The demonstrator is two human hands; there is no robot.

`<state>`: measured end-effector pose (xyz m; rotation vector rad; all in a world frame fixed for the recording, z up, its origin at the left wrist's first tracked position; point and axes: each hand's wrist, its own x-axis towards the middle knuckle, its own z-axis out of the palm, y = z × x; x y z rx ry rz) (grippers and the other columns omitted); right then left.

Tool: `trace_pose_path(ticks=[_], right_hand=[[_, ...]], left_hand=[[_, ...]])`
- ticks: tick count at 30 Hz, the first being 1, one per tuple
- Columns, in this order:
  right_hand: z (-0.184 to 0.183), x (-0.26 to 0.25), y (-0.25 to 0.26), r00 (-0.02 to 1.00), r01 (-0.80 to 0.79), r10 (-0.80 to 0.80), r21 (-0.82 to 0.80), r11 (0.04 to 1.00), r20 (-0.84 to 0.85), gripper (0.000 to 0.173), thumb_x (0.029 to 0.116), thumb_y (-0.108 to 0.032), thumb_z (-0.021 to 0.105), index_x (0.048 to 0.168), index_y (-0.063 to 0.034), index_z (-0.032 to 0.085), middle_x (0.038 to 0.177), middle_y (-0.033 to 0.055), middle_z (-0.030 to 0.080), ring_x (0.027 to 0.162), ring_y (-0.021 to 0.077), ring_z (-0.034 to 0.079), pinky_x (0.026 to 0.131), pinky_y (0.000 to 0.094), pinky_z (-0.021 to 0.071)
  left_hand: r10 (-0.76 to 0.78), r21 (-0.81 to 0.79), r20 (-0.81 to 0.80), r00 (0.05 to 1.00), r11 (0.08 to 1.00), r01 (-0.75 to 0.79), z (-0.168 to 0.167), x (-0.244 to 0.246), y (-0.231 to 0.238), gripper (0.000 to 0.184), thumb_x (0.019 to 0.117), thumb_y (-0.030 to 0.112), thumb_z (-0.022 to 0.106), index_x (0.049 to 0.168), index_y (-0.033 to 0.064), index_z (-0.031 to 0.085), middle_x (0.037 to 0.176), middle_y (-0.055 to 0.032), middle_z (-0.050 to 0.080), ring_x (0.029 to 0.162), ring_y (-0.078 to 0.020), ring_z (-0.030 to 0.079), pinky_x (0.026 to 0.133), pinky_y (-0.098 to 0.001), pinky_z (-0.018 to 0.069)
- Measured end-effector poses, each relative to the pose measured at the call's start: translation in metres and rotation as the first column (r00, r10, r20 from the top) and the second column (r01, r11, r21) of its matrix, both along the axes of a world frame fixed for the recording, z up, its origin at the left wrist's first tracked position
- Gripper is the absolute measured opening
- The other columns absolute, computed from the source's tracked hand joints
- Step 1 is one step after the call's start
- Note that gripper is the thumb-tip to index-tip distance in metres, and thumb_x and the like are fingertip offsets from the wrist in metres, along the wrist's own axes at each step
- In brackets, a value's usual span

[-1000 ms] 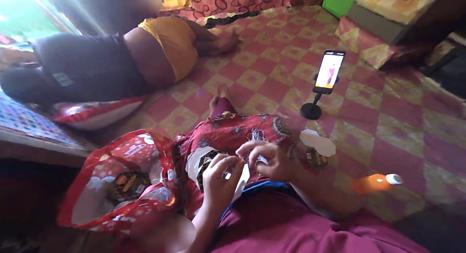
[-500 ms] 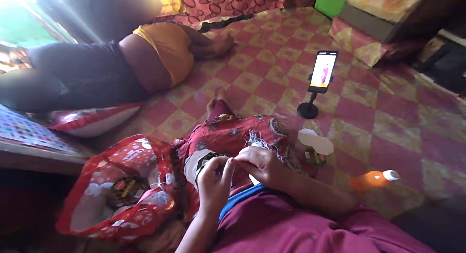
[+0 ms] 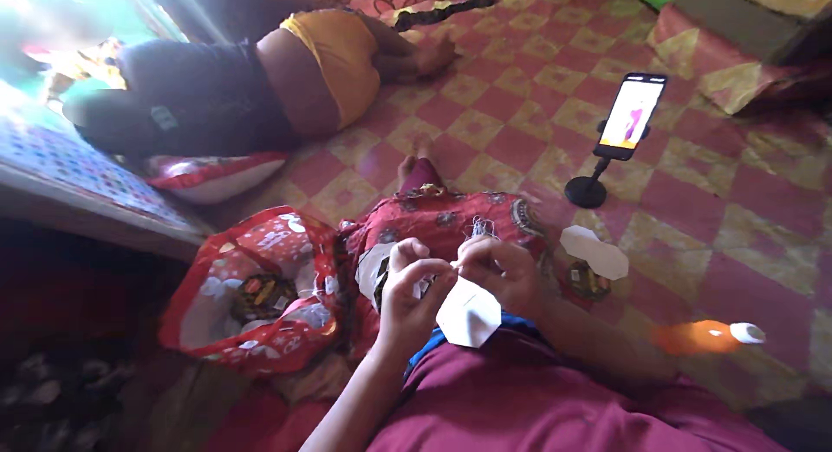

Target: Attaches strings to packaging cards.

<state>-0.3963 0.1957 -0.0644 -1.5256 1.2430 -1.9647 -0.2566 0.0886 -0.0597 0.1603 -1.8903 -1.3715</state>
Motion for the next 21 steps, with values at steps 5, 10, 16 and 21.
trace_pose_path(ticks=[5,10,16,21], right_hand=[[0.0,0.002,-0.002,0.988,0.032,-0.035,0.023,0.999,0.152,0.01,0.0894,0.002,0.069,0.092,-0.0068,0.074,0.09,-0.0097,0.072,0.081,-0.0057,0.065,0.076,0.0143,0.0563],[-0.005,0.01,-0.004,0.835,0.358,-0.369,-0.106,0.928,-0.408,0.019,0.1025,-0.01,0.057,0.099,0.0033,0.069,0.096,0.0114,0.067,0.094,0.0096,0.065,0.086,0.0197,0.0542],[0.012,0.01,0.0,0.988,0.15,-0.13,0.291,0.945,-0.089,0.018,0.1022,-0.007,0.048,0.097,-0.0004,0.064,0.085,-0.003,0.059,0.078,-0.0046,0.055,0.073,0.0118,0.046],[0.03,-0.001,-0.002,0.797,-0.412,0.137,0.364,0.835,0.588,0.027,0.1048,-0.005,0.038,0.088,-0.0114,0.059,0.061,-0.0127,0.047,0.049,-0.0068,0.04,0.046,0.0091,0.0331]], left_hand=[[0.185,-0.238,-0.122,0.975,0.948,-0.21,-0.006,-0.004,0.003,0.007,0.0958,0.018,0.069,0.092,0.0186,0.075,0.115,0.0081,0.056,0.107,0.0073,0.051,0.096,-0.0132,0.0436],[0.257,-0.252,-0.157,0.953,0.923,-0.291,-0.006,-0.008,0.007,0.007,0.094,0.015,0.07,0.088,0.0144,0.074,0.11,0.005,0.058,0.104,0.0046,0.053,0.095,-0.014,0.0442],[0.32,-0.303,-0.113,0.941,0.89,-0.339,-0.007,-0.011,0.006,0.011,0.0937,0.014,0.069,0.085,0.0088,0.073,0.102,-0.002,0.055,0.099,-0.0004,0.051,0.092,-0.0149,0.0406],[0.399,-0.465,-0.121,0.909,0.786,-0.407,-0.007,-0.01,0.003,0.016,0.0953,0.021,0.069,0.083,0.011,0.072,0.106,-0.0072,0.057,0.105,-0.01,0.053,0.099,-0.0268,0.0384]])
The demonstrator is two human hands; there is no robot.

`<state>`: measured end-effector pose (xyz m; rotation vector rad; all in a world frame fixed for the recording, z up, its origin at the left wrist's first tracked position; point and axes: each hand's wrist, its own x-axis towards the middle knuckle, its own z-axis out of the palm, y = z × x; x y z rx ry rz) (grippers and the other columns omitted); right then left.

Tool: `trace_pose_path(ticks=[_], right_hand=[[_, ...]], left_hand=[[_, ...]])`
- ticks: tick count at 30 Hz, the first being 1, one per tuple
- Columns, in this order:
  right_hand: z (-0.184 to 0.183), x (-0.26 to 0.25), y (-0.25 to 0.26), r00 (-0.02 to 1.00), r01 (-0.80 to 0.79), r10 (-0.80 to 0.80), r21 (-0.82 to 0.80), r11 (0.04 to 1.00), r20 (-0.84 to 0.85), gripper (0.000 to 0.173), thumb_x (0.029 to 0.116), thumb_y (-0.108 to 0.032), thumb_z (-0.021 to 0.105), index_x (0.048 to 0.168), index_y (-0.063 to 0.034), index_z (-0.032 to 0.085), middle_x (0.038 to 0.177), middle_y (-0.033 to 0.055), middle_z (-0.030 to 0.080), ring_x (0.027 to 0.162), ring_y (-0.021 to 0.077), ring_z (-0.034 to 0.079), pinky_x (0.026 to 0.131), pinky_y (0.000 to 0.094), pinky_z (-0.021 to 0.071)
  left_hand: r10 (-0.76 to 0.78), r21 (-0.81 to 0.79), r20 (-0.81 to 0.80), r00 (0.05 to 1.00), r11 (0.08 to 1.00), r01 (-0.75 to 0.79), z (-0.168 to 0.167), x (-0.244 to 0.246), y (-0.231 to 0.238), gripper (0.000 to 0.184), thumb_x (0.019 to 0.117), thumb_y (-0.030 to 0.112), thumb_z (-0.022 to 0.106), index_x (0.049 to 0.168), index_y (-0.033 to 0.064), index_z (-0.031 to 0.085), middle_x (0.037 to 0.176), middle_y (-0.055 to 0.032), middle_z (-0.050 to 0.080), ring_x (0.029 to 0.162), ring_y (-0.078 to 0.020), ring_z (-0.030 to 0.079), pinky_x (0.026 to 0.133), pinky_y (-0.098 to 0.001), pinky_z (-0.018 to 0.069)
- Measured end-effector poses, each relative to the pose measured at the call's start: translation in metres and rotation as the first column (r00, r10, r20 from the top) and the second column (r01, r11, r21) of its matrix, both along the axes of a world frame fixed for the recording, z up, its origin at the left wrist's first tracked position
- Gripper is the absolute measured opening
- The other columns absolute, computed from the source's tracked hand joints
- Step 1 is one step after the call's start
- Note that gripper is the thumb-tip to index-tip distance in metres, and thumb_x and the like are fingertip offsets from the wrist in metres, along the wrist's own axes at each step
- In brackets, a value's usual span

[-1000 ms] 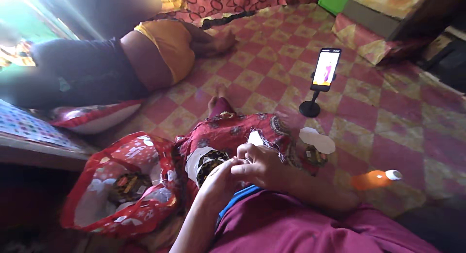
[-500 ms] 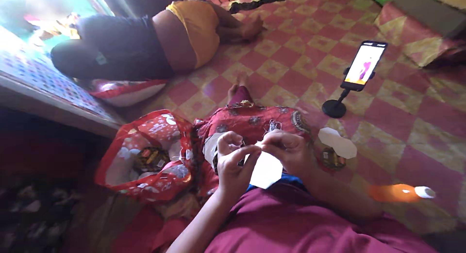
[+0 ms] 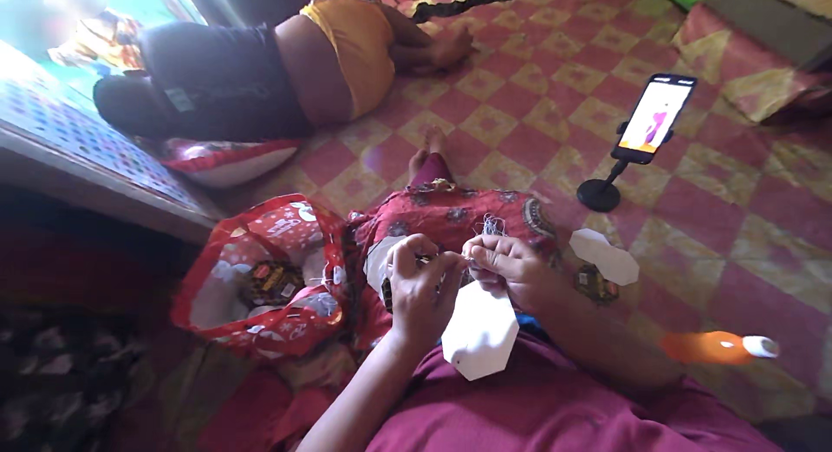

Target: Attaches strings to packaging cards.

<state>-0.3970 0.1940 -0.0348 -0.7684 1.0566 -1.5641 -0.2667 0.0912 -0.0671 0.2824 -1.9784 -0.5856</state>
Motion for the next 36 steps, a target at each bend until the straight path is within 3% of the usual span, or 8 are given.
trace_pose_path(ticks=[7,11,18,22,24,28,31,36], right_hand=[[-0.006,0.009,-0.003,0.993,0.109,-0.109,-0.003,0.994,-0.045,0.024,0.1026,-0.001,0.046,0.088,-0.0081,0.063,0.06,-0.0116,0.051,0.049,-0.0067,0.041,0.047,0.0098,0.0336],[-0.013,0.01,-0.006,0.986,0.159,-0.16,-0.019,0.987,-0.041,0.021,0.0995,-0.001,0.05,0.086,-0.0091,0.064,0.067,-0.0106,0.058,0.053,-0.0064,0.046,0.051,0.0106,0.038],[-0.029,-0.016,0.002,0.873,0.16,-0.236,-0.205,0.966,-0.426,0.017,0.0878,-0.012,0.063,0.07,-0.011,0.061,0.094,-0.0058,0.061,0.081,-0.0065,0.057,0.068,0.0108,0.0471],[-0.034,-0.048,0.015,0.559,0.297,-0.369,-0.235,0.925,-0.743,0.018,0.0927,-0.013,0.063,0.086,0.0026,0.068,0.105,0.0095,0.064,0.084,0.0044,0.061,0.072,0.0192,0.0531],[-0.037,-0.073,0.026,0.321,0.435,-0.417,-0.258,0.863,-0.851,0.019,0.0941,-0.01,0.065,0.092,0.0078,0.07,0.11,0.0208,0.065,0.093,0.021,0.066,0.081,0.0347,0.0571],[-0.04,-0.105,0.045,0.009,0.705,-0.295,-0.203,0.679,-0.955,0.022,0.0971,-0.008,0.065,0.1,0.0132,0.068,0.117,0.0318,0.061,0.101,0.0409,0.065,0.088,0.0516,0.0554],[-0.043,-0.108,0.043,0.021,0.784,-0.137,-0.069,0.617,-0.99,0.022,0.0985,-0.007,0.063,0.109,0.0115,0.068,0.123,0.0338,0.059,0.109,0.0495,0.062,0.093,0.0623,0.0498],[-0.068,-0.096,0.003,0.174,0.541,-0.069,0.036,0.84,-0.982,0.02,0.0974,-0.01,0.066,0.11,0.0047,0.073,0.119,0.0276,0.065,0.109,0.0428,0.065,0.096,0.0578,0.0515]], left_hand=[[0.152,-0.344,-0.086,0.985,0.923,-0.172,-0.01,0.002,-0.009,0.005,0.0977,0.026,0.069,0.1,0.0286,0.073,0.118,0.0001,0.057,0.117,-0.0142,0.049,0.107,-0.0374,0.0275],[0.187,-0.345,0.005,0.982,0.922,-0.174,-0.007,0.001,-0.008,0.013,0.104,0.026,0.058,0.094,0.0179,0.064,0.113,-0.0044,0.057,0.114,-0.0179,0.05,0.108,-0.0382,0.0269],[0.087,-0.118,0.2,0.976,0.991,-0.064,0.0,0.006,-0.007,0.016,0.1032,0.017,0.053,0.096,0.0059,0.063,0.111,-0.0172,0.062,0.111,-0.0298,0.058,0.1,-0.0499,0.0392],[0.08,-0.057,0.512,0.855,0.997,-0.059,0.003,0.02,-0.03,0.025,0.0966,0.019,0.065,0.111,-0.0011,0.068,0.122,-0.0227,0.066,0.12,-0.0431,0.061,0.097,-0.0676,0.0412],[0.099,0.037,0.693,0.714,0.984,-0.172,0.0,0.029,-0.042,0.041,0.0929,0.024,0.073,0.124,-0.0016,0.066,0.132,-0.0269,0.061,0.128,-0.0497,0.053,0.099,-0.0732,0.0362],[0.062,0.129,0.858,0.51,0.935,-0.332,-0.01,0.042,-0.052,0.061,0.0902,0.027,0.078,0.141,0.0002,0.056,0.141,-0.0292,0.055,0.135,-0.0524,0.046,0.102,-0.0749,0.0314],[0.056,0.172,0.833,0.551,0.919,-0.354,-0.02,0.047,-0.054,0.055,0.0924,0.024,0.076,0.138,-0.0009,0.059,0.135,-0.0281,0.059,0.128,-0.0493,0.053,0.102,-0.072,0.0344],[0.054,0.273,0.7,0.712,0.902,-0.336,-0.029,0.056,-0.063,0.037,0.095,0.012,0.07,0.126,-0.007,0.065,0.116,-0.0272,0.067,0.108,-0.0421,0.065,0.097,-0.0634,0.0448]])
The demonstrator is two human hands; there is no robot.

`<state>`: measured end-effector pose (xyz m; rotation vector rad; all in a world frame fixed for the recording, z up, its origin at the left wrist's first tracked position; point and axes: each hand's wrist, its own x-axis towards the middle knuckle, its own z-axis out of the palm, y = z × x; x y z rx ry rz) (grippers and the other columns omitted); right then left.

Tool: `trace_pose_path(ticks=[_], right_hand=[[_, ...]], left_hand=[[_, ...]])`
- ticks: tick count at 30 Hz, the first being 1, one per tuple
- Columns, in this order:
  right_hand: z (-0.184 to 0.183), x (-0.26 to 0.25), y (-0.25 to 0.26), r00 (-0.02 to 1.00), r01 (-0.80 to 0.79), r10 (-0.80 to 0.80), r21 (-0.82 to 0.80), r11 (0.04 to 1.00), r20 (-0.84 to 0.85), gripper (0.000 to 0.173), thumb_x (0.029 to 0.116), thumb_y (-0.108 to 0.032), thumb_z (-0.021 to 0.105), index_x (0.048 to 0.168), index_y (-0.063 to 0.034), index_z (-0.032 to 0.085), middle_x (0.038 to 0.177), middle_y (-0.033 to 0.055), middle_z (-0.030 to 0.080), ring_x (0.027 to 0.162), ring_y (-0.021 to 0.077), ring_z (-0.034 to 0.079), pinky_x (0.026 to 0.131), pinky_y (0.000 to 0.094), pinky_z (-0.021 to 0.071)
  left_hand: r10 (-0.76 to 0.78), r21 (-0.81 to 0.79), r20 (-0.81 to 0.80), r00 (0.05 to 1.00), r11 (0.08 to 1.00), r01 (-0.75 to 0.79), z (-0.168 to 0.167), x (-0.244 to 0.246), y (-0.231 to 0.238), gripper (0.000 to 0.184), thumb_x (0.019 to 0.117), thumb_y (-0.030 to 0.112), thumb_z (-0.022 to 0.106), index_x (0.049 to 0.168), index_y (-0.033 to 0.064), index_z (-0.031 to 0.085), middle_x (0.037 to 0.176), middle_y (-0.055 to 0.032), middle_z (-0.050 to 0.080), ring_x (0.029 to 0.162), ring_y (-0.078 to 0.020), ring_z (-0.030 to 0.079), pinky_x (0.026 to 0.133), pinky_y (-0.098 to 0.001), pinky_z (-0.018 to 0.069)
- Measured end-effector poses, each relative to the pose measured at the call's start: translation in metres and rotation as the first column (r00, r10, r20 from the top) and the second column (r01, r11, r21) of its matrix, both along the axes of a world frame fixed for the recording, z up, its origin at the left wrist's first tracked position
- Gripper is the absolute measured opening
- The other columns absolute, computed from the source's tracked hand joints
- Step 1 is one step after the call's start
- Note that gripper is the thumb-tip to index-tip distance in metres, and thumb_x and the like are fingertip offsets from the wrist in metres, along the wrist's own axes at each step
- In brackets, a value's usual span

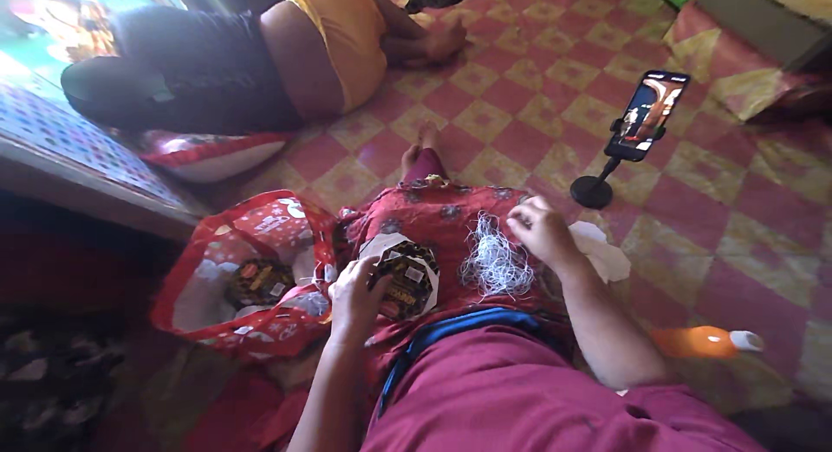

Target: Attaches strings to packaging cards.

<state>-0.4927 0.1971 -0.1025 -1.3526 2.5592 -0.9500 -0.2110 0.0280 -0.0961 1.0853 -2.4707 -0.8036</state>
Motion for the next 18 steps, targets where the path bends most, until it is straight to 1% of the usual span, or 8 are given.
trace_pose_path(ticks=[2,4,6,9,12,13,15,18], right_hand=[[-0.007,0.005,-0.02,0.99,-0.139,0.137,0.079,0.987,0.029,0.019,0.0976,-0.011,0.067,0.111,0.001,0.075,0.12,0.027,0.064,0.114,0.0441,0.061,0.101,0.0598,0.046],[-0.018,0.005,-0.038,0.968,-0.252,0.252,0.17,0.953,0.023,0.022,0.0973,-0.012,0.067,0.115,-0.0027,0.075,0.124,0.0275,0.062,0.119,0.0464,0.058,0.103,0.0629,0.0429],[-0.027,0.005,-0.051,0.948,-0.309,0.318,0.267,0.913,0.008,0.023,0.0971,-0.013,0.069,0.118,-0.0061,0.075,0.128,0.0272,0.06,0.121,0.0468,0.056,0.103,0.0635,0.041],[-0.034,0.007,-0.062,0.937,-0.317,0.348,0.384,0.867,-0.012,0.018,0.0968,-0.011,0.069,0.112,-0.005,0.077,0.131,0.0257,0.06,0.124,0.0449,0.054,0.106,0.0616,0.0386],[-0.029,0.008,-0.063,0.936,-0.319,0.353,0.429,0.845,0.002,0.02,0.0999,-0.011,0.064,0.112,0.0006,0.074,0.134,0.0256,0.058,0.128,0.0445,0.052,0.109,0.0612,0.0362],[-0.025,0.009,-0.061,0.937,-0.326,0.349,0.401,0.856,0.017,0.021,0.1007,-0.01,0.062,0.112,0.0032,0.073,0.133,0.0264,0.058,0.128,0.0448,0.052,0.108,0.0608,0.0371],[-0.016,0.015,-0.052,0.936,-0.349,0.335,0.182,0.919,0.105,0.02,0.099,-0.008,0.063,0.107,0.0082,0.071,0.126,0.0282,0.061,0.119,0.0435,0.058,0.104,0.0579,0.0436],[0.016,0.046,-0.037,0.877,-0.328,0.399,-0.272,0.905,0.268,0.014,0.0921,-0.005,0.067,0.097,0.008,0.071,0.106,0.0202,0.068,0.093,0.0245,0.066,0.085,0.0393,0.0551]], left_hand=[[0.015,0.054,-0.097,0.995,0.999,-0.01,0.001,0.004,-0.002,0.031,0.0963,0.008,0.066,0.123,-0.008,0.066,0.107,-0.0226,0.069,0.097,-0.0293,0.067,0.089,-0.0451,0.0531],[0.044,0.114,-0.204,0.978,0.993,-0.021,0.001,0.007,-0.003,0.026,0.097,0.007,0.064,0.119,-0.0072,0.067,0.1,-0.0169,0.07,0.088,-0.016,0.066,0.082,-0.0314,0.0537],[0.086,0.168,-0.259,0.962,0.985,-0.043,0.002,0.01,-0.005,0.023,0.0986,0.007,0.062,0.116,-0.0073,0.068,0.101,-0.0156,0.071,0.089,-0.0107,0.066,0.083,-0.0277,0.0534],[0.154,0.182,-0.278,0.948,0.978,-0.106,0.002,0.01,-0.007,0.018,0.0988,0.01,0.064,0.107,-0.0058,0.069,0.096,-0.011,0.071,0.085,-0.0052,0.065,0.08,-0.0239,0.0526],[0.182,0.088,-0.285,0.941,0.983,-0.163,0.002,0.009,-0.006,0.02,0.0978,0.015,0.067,0.101,-0.0049,0.07,0.09,-0.0112,0.069,0.08,-0.0078,0.063,0.076,-0.0265,0.0517],[0.183,0.06,-0.299,0.937,0.983,-0.173,0.002,0.008,-0.005,0.022,0.0977,0.015,0.067,0.101,-0.0064,0.07,0.091,-0.0139,0.069,0.079,-0.0113,0.064,0.076,-0.0295,0.0521],[0.19,0.029,-0.339,0.921,0.981,-0.192,0.005,0.003,-0.001,0.025,0.0981,0.015,0.067,0.102,-0.0089,0.069,0.088,-0.0148,0.069,0.074,-0.0116,0.063,0.073,-0.0299,0.052],[0.191,0.109,-0.433,0.881,0.981,-0.159,0.013,-0.013,0.012,0.021,0.0974,0.012,0.067,0.102,-0.0081,0.067,0.076,-0.0022,0.066,0.062,0.0024,0.058,0.062,-0.0173,0.0505]])
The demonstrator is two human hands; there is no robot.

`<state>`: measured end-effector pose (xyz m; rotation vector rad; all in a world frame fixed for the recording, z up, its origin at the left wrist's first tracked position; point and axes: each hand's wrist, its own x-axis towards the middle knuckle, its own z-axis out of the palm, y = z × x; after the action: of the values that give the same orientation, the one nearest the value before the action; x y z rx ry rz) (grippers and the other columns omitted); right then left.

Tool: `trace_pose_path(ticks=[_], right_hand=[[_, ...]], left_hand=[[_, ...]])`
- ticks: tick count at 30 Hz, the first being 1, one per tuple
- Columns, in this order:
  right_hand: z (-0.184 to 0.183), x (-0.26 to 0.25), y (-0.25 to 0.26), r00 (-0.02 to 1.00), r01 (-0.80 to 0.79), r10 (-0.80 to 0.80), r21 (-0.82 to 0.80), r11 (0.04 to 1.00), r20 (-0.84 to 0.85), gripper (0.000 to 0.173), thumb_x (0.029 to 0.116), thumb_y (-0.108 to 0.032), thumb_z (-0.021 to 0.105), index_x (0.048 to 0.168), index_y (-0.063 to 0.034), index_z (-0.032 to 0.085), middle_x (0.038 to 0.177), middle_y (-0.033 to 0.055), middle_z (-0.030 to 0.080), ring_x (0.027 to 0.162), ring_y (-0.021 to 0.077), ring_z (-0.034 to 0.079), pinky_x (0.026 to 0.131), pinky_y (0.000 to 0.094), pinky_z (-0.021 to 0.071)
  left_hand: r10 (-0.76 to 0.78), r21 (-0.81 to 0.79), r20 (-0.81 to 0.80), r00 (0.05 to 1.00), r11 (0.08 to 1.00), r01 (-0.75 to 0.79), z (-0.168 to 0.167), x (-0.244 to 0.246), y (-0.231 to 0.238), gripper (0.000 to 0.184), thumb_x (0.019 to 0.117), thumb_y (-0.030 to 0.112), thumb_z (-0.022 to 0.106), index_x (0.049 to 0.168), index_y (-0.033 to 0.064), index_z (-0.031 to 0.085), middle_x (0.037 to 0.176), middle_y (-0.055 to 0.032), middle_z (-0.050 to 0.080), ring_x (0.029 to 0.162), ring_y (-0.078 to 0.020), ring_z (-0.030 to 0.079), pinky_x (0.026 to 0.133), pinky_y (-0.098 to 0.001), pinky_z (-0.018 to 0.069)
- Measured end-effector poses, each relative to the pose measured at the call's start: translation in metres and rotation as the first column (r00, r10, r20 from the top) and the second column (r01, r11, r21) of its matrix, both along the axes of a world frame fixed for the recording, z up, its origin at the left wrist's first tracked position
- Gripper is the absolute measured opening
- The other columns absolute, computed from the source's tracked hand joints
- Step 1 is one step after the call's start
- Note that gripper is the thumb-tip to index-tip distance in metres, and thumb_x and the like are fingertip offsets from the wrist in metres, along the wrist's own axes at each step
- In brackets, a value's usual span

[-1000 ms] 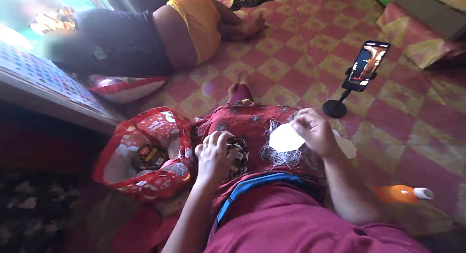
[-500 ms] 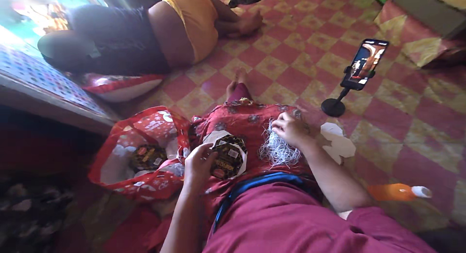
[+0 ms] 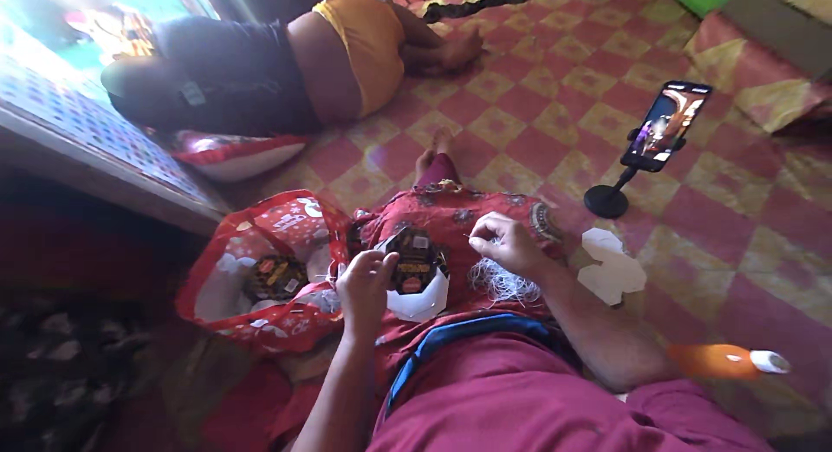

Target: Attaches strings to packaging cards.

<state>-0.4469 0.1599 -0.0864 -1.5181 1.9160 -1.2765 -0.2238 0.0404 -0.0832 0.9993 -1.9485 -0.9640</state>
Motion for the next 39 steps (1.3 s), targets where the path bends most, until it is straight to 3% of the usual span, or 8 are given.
trace_pose_path(ticks=[2,3,6,9,18,28,33,39], right_hand=[[0.015,0.025,0.006,0.988,-0.062,0.083,-0.153,0.986,0.133,0.012,0.0891,-0.006,0.067,0.091,0.0051,0.069,0.095,0.0104,0.067,0.08,0.0072,0.063,0.073,0.0232,0.0542],[0.019,0.035,0.007,0.979,-0.091,0.124,-0.196,0.976,0.163,0.012,0.089,-0.006,0.066,0.089,0.0049,0.069,0.092,0.0085,0.067,0.078,0.0033,0.062,0.071,0.0191,0.0528],[0.021,0.049,0.009,0.986,-0.101,0.13,-0.239,0.966,0.106,0.015,0.0888,-0.007,0.064,0.085,0.0063,0.07,0.089,0.0119,0.068,0.08,0.006,0.063,0.072,0.019,0.0524],[0.02,0.049,0.012,0.997,-0.083,0.083,-0.265,0.961,-0.011,0.014,0.0876,-0.007,0.064,0.082,0.0047,0.07,0.085,0.0123,0.068,0.08,0.0093,0.064,0.071,0.0202,0.0519],[0.023,0.054,0.018,0.991,-0.062,0.028,-0.259,0.964,-0.13,0.012,0.0838,-0.005,0.066,0.075,0.0035,0.066,0.079,0.0125,0.065,0.072,0.0116,0.061,0.064,0.0209,0.0496],[0.027,0.053,0.022,0.99,-0.076,0.048,-0.222,0.972,-0.129,0.013,0.0857,-0.005,0.065,0.077,0.0046,0.067,0.079,0.0131,0.065,0.072,0.0133,0.061,0.065,0.0226,0.0496],[0.022,0.048,0.019,0.993,-0.107,0.086,-0.327,0.939,-0.076,0.019,0.095,-0.007,0.059,0.095,0.006,0.073,0.085,0.0132,0.067,0.078,0.01,0.063,0.072,0.0195,0.0523],[0.021,0.048,0.016,0.987,-0.159,0.142,-0.339,0.927,-0.075,0.018,0.0965,-0.003,0.059,0.1,0.0072,0.074,0.095,0.0185,0.072,0.093,0.0192,0.069,0.087,0.0275,0.0545]], left_hand=[[-0.082,0.105,-0.108,0.991,0.99,0.093,0.007,-0.012,0.014,0.015,0.0959,0.007,0.067,0.1,-0.0078,0.067,0.072,0.0025,0.065,0.059,0.0044,0.058,0.06,-0.0152,0.0505],[-0.133,0.17,-0.182,0.974,0.972,0.165,0.01,-0.017,0.02,0.01,0.0952,0.003,0.066,0.099,-0.0058,0.067,0.071,0.0049,0.065,0.058,0.0037,0.059,0.059,-0.0154,0.0513],[-0.312,0.305,-0.424,0.85,0.835,0.458,0.008,-0.023,0.027,0.013,0.0928,-0.003,0.062,0.099,0.0053,0.069,0.078,0.0083,0.073,0.065,0.0003,0.066,0.062,-0.0182,0.0561],[-0.357,0.369,-0.504,0.786,0.734,0.57,0.006,-0.022,0.026,0.02,0.0903,-0.007,0.061,0.1,0.0071,0.071,0.086,0.0055,0.076,0.073,-0.0028,0.07,0.069,-0.0206,0.0586],[-0.445,0.292,-0.503,0.741,0.72,0.63,0.003,-0.02,0.027,0.021,0.0936,-0.003,0.059,0.106,0.0072,0.072,0.093,0.0097,0.075,0.08,0.0,0.069,0.075,-0.02,0.0583],[-0.415,0.184,-0.501,0.76,0.807,0.562,0.0,-0.023,0.034,0.018,0.0911,-0.004,0.063,0.097,0.0071,0.075,0.086,0.0104,0.075,0.074,0.0017,0.069,0.07,-0.0183,0.0577],[-0.379,0.195,-0.552,0.742,0.807,0.557,-0.003,-0.025,0.034,0.021,0.0947,-0.002,0.06,0.091,0.0131,0.075,0.082,0.0112,0.074,0.069,0.0014,0.067,0.066,-0.0178,0.0568],[-0.354,0.21,-0.556,0.752,0.816,0.539,-0.005,-0.029,0.037,0.023,0.0955,-0.001,0.059,0.091,0.0139,0.075,0.08,0.0109,0.074,0.067,0.0007,0.067,0.064,-0.018,0.057]])
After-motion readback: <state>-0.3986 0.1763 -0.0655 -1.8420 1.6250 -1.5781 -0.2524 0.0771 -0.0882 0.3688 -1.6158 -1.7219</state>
